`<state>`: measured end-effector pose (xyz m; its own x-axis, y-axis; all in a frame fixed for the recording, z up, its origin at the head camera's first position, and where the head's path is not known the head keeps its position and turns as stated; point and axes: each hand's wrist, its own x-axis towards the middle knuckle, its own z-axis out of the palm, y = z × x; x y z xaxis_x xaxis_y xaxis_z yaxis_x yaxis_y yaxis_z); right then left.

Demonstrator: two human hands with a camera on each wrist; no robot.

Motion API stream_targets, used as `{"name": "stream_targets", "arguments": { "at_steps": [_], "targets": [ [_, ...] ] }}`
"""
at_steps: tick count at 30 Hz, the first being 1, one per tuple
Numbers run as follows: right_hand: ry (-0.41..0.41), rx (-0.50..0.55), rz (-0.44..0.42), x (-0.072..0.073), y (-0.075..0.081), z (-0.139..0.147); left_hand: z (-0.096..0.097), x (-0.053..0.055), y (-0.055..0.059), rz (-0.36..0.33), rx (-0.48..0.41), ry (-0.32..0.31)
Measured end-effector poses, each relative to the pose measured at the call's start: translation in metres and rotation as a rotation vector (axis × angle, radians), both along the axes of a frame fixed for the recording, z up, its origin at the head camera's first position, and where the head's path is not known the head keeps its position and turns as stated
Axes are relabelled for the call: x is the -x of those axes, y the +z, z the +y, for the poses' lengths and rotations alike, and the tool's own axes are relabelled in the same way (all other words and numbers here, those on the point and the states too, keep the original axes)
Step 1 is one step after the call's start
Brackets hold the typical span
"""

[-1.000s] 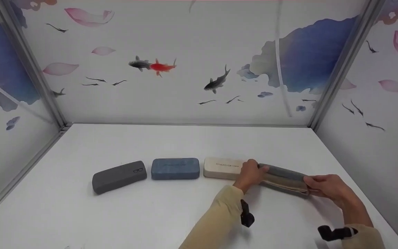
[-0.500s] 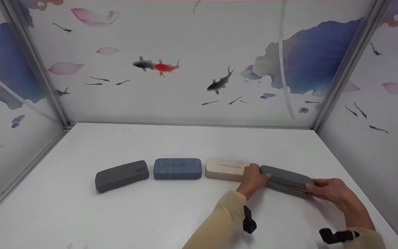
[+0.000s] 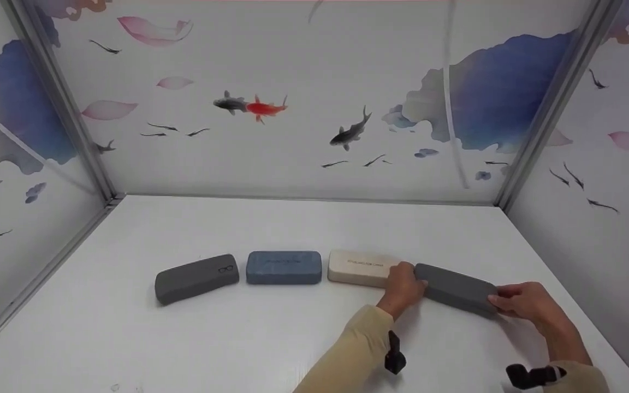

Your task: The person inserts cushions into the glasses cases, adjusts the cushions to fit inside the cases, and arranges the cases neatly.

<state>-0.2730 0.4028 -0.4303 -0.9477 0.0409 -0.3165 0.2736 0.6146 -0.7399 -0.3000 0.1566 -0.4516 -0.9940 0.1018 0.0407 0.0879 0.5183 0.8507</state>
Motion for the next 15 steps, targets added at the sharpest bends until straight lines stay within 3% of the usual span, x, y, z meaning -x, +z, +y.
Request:
{"name": "stream_targets", "arguments": {
  "at_steps": [5, 9, 15],
  "targets": [
    [-0.004, -0.059, -0.022, -0.001, 0.004, -0.005, 0.0, -0.006, -0.007, 0.096, -0.025, -0.035],
    [0.005, -0.065, -0.021, -0.002, 0.009, -0.013, -0.003, -0.011, -0.005, 0.171, -0.005, -0.048],
    [0.096, -0.227, 0.005, -0.008, 0.023, -0.032, -0.026, -0.017, 0.005, 0.174, -0.056, -0.133]
  ]
}}
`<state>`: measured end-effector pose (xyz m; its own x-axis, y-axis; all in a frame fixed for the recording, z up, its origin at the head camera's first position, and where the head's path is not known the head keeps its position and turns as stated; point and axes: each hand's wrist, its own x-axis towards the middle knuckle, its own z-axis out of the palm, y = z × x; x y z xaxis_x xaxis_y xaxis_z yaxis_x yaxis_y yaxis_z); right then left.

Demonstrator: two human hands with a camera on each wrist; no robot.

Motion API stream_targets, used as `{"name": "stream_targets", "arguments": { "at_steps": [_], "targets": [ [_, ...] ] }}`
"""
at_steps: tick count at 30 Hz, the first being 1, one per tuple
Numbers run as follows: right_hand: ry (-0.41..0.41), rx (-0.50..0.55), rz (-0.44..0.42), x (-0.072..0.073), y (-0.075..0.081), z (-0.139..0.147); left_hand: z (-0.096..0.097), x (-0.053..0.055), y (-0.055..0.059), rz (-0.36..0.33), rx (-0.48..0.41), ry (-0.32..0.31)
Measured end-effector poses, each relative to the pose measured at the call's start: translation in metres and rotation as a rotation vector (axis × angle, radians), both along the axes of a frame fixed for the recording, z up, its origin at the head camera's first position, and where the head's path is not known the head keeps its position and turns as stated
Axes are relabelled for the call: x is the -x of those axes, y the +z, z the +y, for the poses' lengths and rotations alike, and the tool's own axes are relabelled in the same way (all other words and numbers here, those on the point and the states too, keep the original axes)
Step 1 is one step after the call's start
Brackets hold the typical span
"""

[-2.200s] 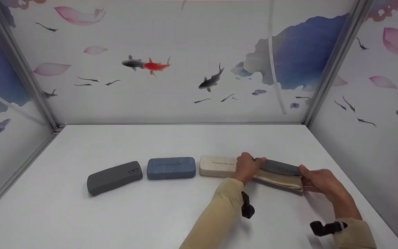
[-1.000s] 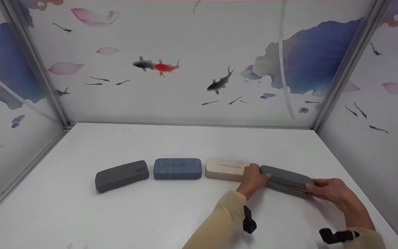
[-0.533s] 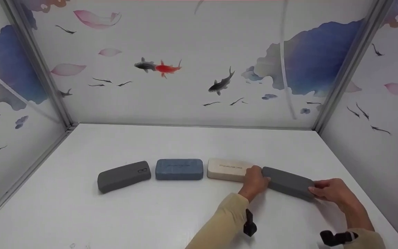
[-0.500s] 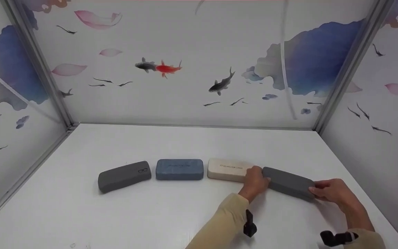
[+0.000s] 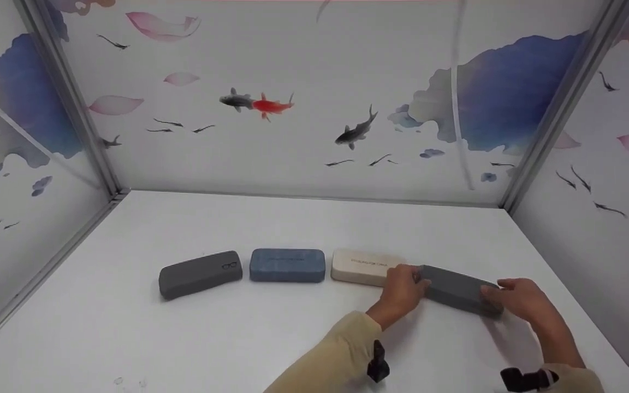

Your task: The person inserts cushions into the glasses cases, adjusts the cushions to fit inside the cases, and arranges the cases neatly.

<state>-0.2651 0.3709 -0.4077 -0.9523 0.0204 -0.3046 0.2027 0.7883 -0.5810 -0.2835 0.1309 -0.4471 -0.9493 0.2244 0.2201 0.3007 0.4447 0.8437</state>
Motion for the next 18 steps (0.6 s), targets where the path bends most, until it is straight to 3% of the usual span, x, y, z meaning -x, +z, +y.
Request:
{"name": "stream_targets", "arguments": {
  "at_steps": [7, 15, 18],
  "targets": [
    [0.134, -0.154, 0.18, -0.009, 0.016, -0.032, -0.043, 0.001, 0.012, -0.03, -0.013, -0.036],
    [0.177, -0.101, 0.378, -0.006, 0.001, -0.065, -0.107, 0.008, 0.021, 0.012, -0.011, 0.013],
    [0.2, -0.098, 0.436, 0.002, -0.002, -0.072, -0.135, 0.013, 0.025, 0.009, -0.008, 0.071]
  ]
}}
